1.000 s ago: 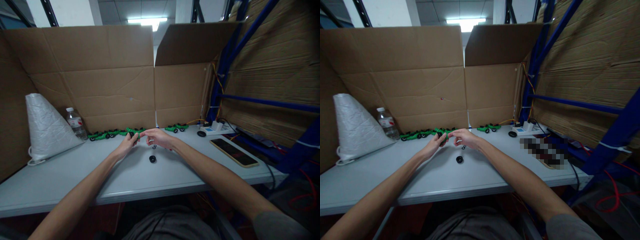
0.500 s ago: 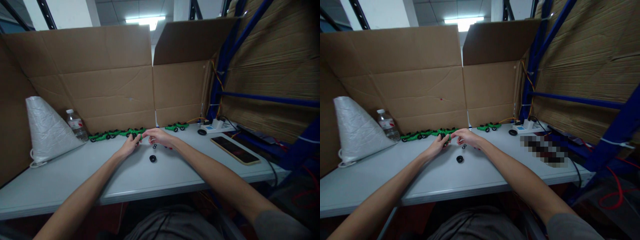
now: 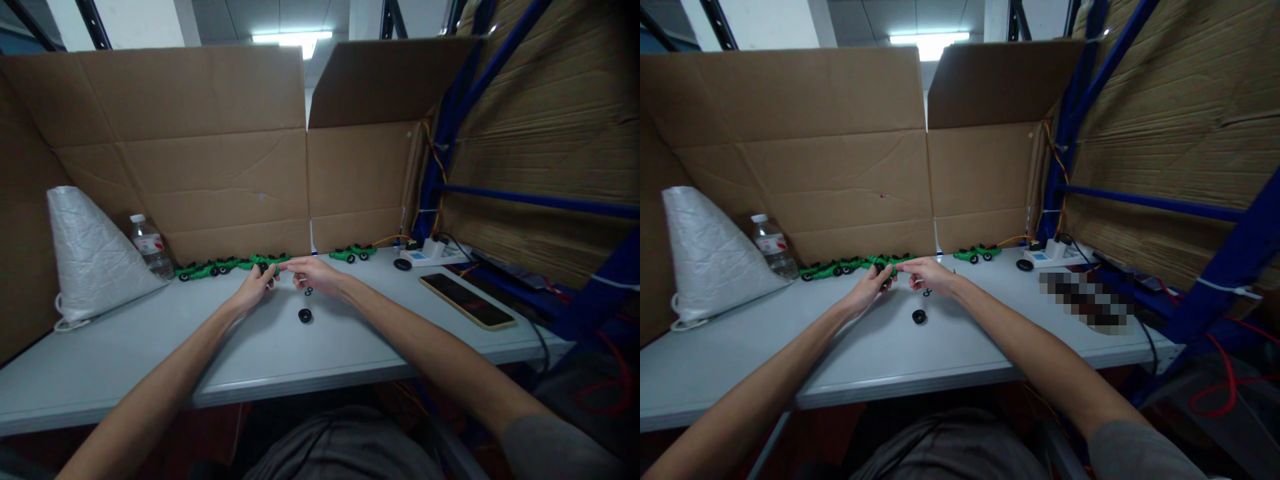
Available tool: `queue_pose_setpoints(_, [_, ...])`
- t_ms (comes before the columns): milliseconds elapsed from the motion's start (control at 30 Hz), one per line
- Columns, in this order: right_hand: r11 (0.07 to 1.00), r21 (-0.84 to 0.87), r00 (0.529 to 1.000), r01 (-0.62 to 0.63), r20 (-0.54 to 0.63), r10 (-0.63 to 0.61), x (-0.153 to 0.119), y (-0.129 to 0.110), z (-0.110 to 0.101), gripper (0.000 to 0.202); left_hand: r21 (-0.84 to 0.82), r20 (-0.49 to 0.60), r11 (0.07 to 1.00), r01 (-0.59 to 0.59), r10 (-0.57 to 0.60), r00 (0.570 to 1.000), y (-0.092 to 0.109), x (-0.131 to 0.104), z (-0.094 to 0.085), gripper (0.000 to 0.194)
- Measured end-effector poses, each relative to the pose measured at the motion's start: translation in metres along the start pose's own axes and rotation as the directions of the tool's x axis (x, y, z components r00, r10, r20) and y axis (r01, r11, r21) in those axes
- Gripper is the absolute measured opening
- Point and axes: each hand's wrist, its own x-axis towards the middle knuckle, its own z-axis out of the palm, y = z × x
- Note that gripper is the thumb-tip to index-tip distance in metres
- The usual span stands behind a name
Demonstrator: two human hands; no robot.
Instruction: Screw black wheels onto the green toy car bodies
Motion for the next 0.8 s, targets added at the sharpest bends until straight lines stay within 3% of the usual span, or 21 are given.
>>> queue_pose_setpoints(333, [0.993, -0.099, 0.997, 0.059, -0.041, -0.063, 0.002, -0.009, 0.009, 0.029, -0.12, 0.004, 0.991, 0.057, -0.057, 0.998, 0.008, 0.001, 0.005, 0.056])
queue_pose_setpoints(433, [0.988, -0.144, 0.997, 0.061, -0.032, -0.066, 0.004, -0.006, 0.006, 0.028, -0.092, -0.007, 0.994, 0.064, -0.065, 0.998, 0.007, 0.0, 0.005, 0.057])
queue_pose_setpoints(600, [0.975, -0.223, 1.0, 0.018, 0.014, -0.016, 0.005, 0.004, -0.005, 0.032, 0.007, 0.098, 0.996, 0.094, -0.094, 0.991, 0.002, -0.003, -0.001, 0.058])
queue_pose_setpoints(800, [0.957, -0.281, 0.996, 0.075, -0.023, -0.084, 0.008, 0.008, -0.002, 0.024, 0.006, 0.065, 0.994, 0.112, -0.112, 0.992, 0.001, -0.002, -0.003, 0.061])
